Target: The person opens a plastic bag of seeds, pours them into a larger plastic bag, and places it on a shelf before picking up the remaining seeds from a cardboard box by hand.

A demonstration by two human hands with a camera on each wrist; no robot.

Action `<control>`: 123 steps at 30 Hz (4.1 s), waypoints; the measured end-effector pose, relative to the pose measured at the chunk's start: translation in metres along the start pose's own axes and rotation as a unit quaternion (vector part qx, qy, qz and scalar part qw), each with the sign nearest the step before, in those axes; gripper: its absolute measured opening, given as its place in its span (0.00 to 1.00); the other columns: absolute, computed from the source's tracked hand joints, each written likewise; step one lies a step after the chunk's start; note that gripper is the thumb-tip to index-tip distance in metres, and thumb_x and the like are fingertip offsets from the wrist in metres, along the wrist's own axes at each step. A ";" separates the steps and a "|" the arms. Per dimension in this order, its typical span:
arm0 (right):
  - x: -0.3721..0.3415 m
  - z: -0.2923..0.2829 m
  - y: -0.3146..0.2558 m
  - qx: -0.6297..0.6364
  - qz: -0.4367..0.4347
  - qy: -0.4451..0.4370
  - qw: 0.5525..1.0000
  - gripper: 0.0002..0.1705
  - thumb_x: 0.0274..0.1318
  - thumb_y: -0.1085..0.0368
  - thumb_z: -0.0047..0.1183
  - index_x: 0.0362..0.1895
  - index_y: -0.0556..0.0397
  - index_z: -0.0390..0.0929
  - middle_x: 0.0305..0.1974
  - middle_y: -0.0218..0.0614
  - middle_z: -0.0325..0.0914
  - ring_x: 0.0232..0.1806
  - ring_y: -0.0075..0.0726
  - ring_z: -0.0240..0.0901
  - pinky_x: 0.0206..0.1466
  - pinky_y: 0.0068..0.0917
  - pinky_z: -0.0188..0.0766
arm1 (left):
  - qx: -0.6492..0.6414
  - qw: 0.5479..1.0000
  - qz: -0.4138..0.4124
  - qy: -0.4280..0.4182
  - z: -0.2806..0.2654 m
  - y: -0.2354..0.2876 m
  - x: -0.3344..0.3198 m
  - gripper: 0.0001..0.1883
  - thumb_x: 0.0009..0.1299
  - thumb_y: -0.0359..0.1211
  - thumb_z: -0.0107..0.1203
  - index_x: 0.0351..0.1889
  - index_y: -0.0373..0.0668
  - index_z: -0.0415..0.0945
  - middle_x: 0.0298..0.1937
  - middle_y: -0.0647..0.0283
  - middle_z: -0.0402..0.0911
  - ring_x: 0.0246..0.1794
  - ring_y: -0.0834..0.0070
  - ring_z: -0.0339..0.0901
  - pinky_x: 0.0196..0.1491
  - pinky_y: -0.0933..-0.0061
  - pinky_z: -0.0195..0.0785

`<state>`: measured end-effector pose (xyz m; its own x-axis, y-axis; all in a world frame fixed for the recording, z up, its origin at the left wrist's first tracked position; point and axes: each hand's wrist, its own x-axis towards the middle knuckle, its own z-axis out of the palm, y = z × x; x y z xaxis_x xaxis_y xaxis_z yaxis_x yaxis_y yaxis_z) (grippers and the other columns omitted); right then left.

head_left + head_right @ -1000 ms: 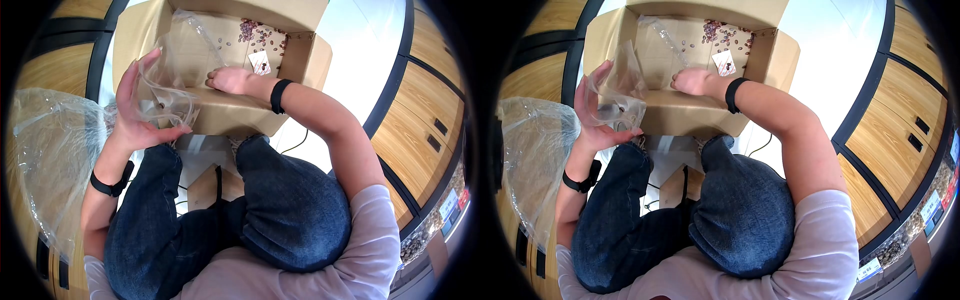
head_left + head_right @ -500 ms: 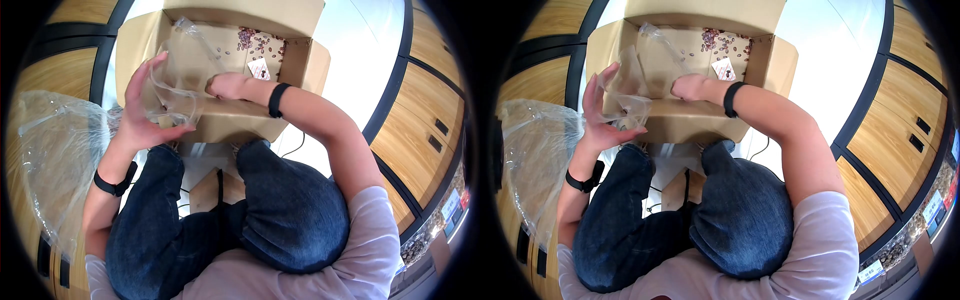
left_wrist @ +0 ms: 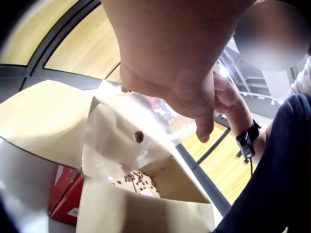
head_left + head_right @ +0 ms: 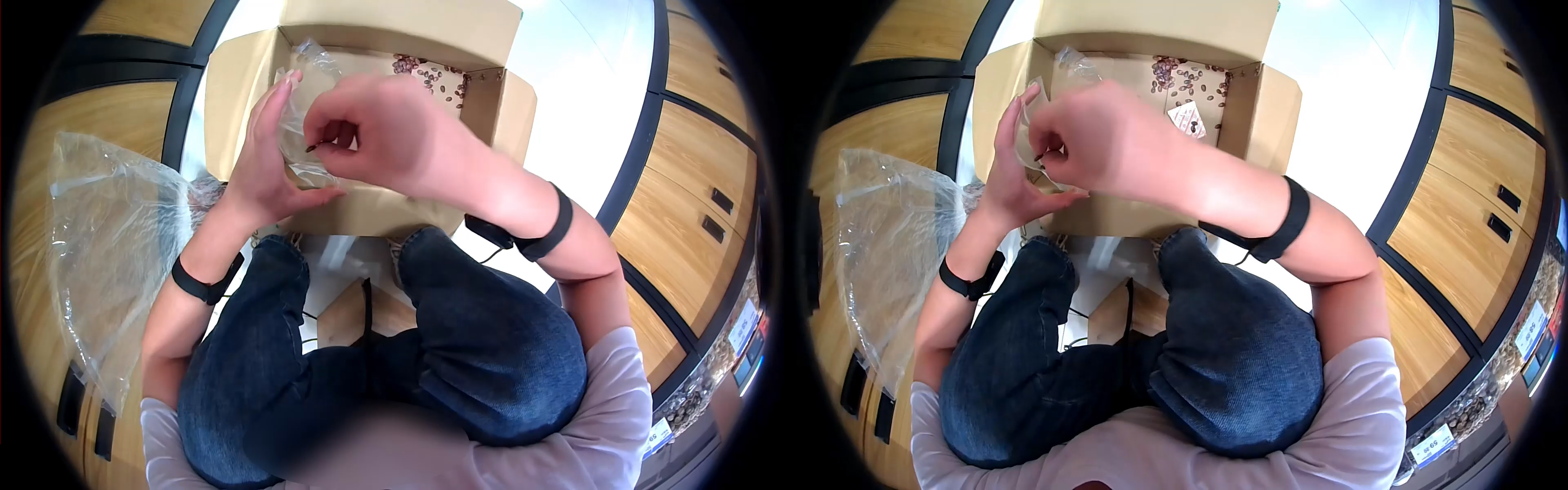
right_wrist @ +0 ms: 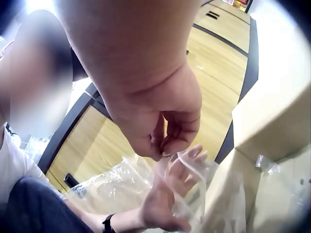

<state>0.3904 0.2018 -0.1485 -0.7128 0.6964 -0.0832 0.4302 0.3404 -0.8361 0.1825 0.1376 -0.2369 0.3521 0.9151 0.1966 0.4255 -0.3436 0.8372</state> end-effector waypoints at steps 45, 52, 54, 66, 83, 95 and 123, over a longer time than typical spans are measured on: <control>0.026 0.065 0.297 -0.351 -0.001 0.135 0.927 0.24 0.62 0.50 0.60 0.55 0.47 0.72 0.54 0.39 0.71 0.59 0.49 0.65 0.65 0.50 0.56 | -0.040 0.992 -0.113 -0.031 -0.022 0.000 0.007 0.76 0.40 0.37 0.84 0.80 0.47 0.32 0.79 0.38 0.48 0.79 0.46 0.51 0.78 0.48 0.47; 0.024 0.067 0.293 -0.335 0.012 0.160 0.928 0.22 0.61 0.50 0.61 0.52 0.48 0.74 0.52 0.38 0.72 0.58 0.48 0.66 0.62 0.45 0.60 | -0.052 0.992 -0.111 -0.021 -0.022 -0.001 0.008 0.76 0.40 0.35 0.83 0.80 0.47 0.33 0.79 0.38 0.48 0.79 0.47 0.51 0.78 0.48 0.47; 0.025 0.065 0.294 -0.298 0.040 0.087 0.950 0.17 0.65 0.52 0.56 0.51 0.46 0.76 0.51 0.36 0.73 0.57 0.45 0.67 0.64 0.42 0.60 | -0.049 0.992 -0.114 -0.023 -0.022 -0.002 0.007 0.76 0.40 0.34 0.83 0.80 0.46 0.33 0.79 0.39 0.48 0.79 0.47 0.51 0.78 0.48 0.47; 0.012 0.059 0.255 -0.213 0.057 0.179 0.959 0.21 0.64 0.59 0.54 0.59 0.52 0.72 0.60 0.43 0.71 0.65 0.52 0.63 0.70 0.47 0.58 | -0.048 0.992 -0.117 -0.016 -0.024 -0.003 0.008 0.74 0.40 0.36 0.83 0.80 0.42 0.37 0.79 0.42 0.51 0.79 0.49 0.52 0.78 0.52 0.48; -0.012 0.059 0.243 -0.225 0.127 0.002 0.966 0.44 0.69 0.51 0.48 0.78 0.61 0.45 0.79 0.56 0.41 0.82 0.55 0.35 0.84 0.44 0.34 | -0.026 0.995 -0.097 -0.027 -0.023 0.001 0.007 0.75 0.43 0.40 0.83 0.80 0.41 0.33 0.79 0.39 0.49 0.80 0.48 0.50 0.79 0.51 0.44; -0.006 0.067 0.251 -0.239 0.081 -0.019 0.967 0.42 0.67 0.54 0.50 0.77 0.62 0.49 0.78 0.58 0.43 0.82 0.57 0.36 0.84 0.44 0.36 | -0.036 0.994 -0.102 -0.022 -0.024 0.001 0.007 0.74 0.42 0.40 0.83 0.80 0.41 0.35 0.79 0.39 0.50 0.80 0.47 0.51 0.79 0.50 0.44; 0.062 0.125 0.167 -0.124 0.140 -0.225 0.956 0.16 0.57 0.54 0.58 0.38 0.55 0.83 0.35 0.50 0.84 0.38 0.55 0.82 0.45 0.45 0.77 | -0.061 0.995 -0.085 0.006 -0.021 0.000 0.007 0.70 0.44 0.36 0.83 0.79 0.36 0.41 0.79 0.47 0.53 0.79 0.53 0.52 0.78 0.56 0.49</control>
<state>0.3487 0.2224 -0.3609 -0.6927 0.4593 -0.5561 0.7174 0.3588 -0.5972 0.1673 0.1482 -0.2249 0.2741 0.9603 0.0528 0.3735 -0.1569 0.9143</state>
